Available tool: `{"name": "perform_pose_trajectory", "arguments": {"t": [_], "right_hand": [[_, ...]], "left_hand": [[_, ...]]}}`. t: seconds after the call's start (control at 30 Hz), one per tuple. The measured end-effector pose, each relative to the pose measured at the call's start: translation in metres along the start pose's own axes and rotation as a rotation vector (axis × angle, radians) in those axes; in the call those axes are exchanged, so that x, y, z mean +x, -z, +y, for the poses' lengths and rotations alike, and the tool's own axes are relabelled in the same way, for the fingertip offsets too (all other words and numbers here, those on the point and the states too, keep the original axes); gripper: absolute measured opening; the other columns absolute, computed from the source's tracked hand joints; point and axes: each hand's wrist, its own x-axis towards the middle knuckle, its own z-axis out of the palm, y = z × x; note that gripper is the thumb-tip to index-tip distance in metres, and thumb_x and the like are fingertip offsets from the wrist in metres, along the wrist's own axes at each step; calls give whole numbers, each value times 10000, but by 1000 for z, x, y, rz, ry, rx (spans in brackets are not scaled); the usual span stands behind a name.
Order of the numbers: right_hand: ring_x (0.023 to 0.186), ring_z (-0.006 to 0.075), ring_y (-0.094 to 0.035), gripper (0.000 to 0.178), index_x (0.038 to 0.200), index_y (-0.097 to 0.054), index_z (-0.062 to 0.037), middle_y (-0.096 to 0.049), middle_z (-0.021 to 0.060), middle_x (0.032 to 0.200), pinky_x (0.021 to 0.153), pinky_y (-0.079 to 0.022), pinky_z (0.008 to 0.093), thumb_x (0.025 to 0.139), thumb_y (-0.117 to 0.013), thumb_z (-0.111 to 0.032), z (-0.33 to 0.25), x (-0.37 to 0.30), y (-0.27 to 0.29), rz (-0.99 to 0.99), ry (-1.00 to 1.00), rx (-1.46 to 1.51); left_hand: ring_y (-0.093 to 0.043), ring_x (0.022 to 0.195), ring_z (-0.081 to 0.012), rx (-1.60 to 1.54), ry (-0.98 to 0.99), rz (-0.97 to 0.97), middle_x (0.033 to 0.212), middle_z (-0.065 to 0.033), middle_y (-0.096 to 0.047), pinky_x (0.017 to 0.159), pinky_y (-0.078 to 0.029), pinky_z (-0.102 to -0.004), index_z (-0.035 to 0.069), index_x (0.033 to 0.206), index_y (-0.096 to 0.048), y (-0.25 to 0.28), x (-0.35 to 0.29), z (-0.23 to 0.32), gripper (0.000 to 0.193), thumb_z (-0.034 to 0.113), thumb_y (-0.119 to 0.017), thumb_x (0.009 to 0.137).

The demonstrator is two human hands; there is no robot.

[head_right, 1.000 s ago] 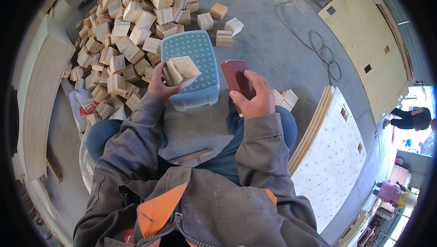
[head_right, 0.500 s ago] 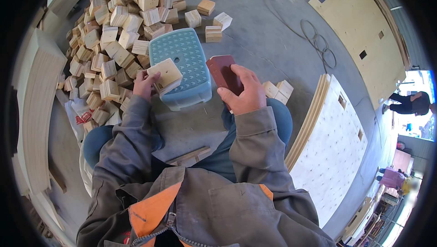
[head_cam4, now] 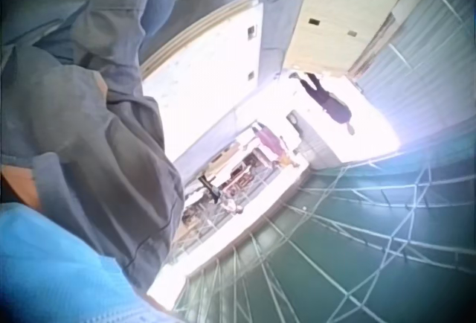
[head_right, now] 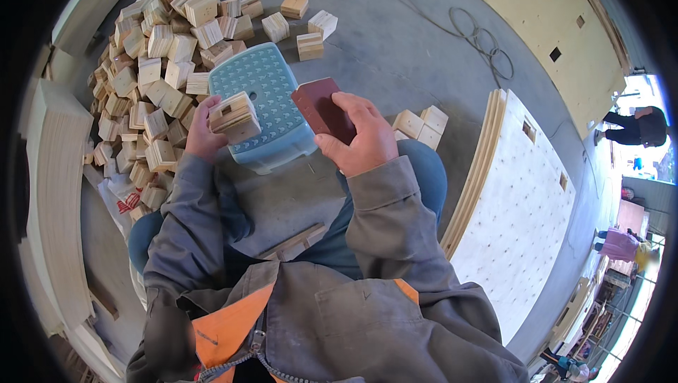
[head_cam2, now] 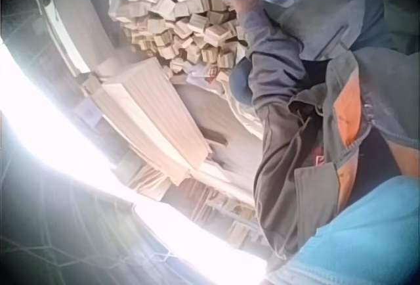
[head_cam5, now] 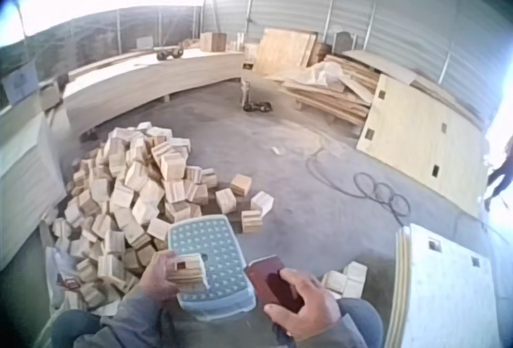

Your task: The person sits on the floor and sands small wooden blocks using a sanding block. They pick up blocks from a pile, sand them on a small stool, and place the finished pieces into a nearby stack.

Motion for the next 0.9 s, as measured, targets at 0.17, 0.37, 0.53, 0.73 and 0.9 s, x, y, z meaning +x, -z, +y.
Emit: {"name": "perform_pose_trajectory", "arguments": {"t": [0.17, 0.37, 0.53, 0.73, 0.9], "right_hand": [[1286, 363, -671, 675, 1430, -632, 0, -659, 215, 1428, 1096, -545, 426, 839, -900, -183, 1, 0, 5, -14, -31, 16], [1274, 340, -667, 694, 1452, -642, -20, -672, 203, 1414, 1088, -536, 423, 840, -917, -197, 3, -4, 7, -5, -6, 55], [1270, 342, -670, 689, 1450, -643, -19, -672, 206, 1419, 1092, -533, 423, 841, -912, -196, 0, -3, 9, -9, -9, 76], [1278, 371, -670, 688, 1429, -641, -7, -669, 218, 1418, 1085, -545, 433, 813, -902, -168, 8, -5, 11, 3, 60, -12], [1298, 392, -658, 686, 1414, -644, -2, -666, 221, 1433, 1098, -538, 451, 806, -906, -182, 9, -4, 11, -27, 23, -27]], "left_hand": [[-547, 1444, -284, 158, -92, 76, 1568, -141, -510, 1197, -490, -396, 31, 1601, -439, -1, 0, -12, 913, -114, -711, 742], [-566, 1402, -310, -15, 158, 396, 1556, -166, -496, 1149, -506, -420, 28, 1636, -381, -12, -16, -12, 1002, -64, -743, 706], [-526, 1413, -360, -193, -103, 368, 1573, -273, -451, 1171, -473, -429, -102, 1665, -173, -49, -32, -11, 1202, 54, -868, 697], [-475, 1442, -418, 479, -72, 514, 1559, -307, -440, 1215, -428, -477, -73, 1658, -215, -72, -32, 20, 1335, 236, -1012, 633], [-525, 1411, -383, 166, -201, 367, 1519, -268, -513, 1205, -444, -436, -32, 1687, -218, -52, -11, 6, 1330, 184, -985, 622]]}}
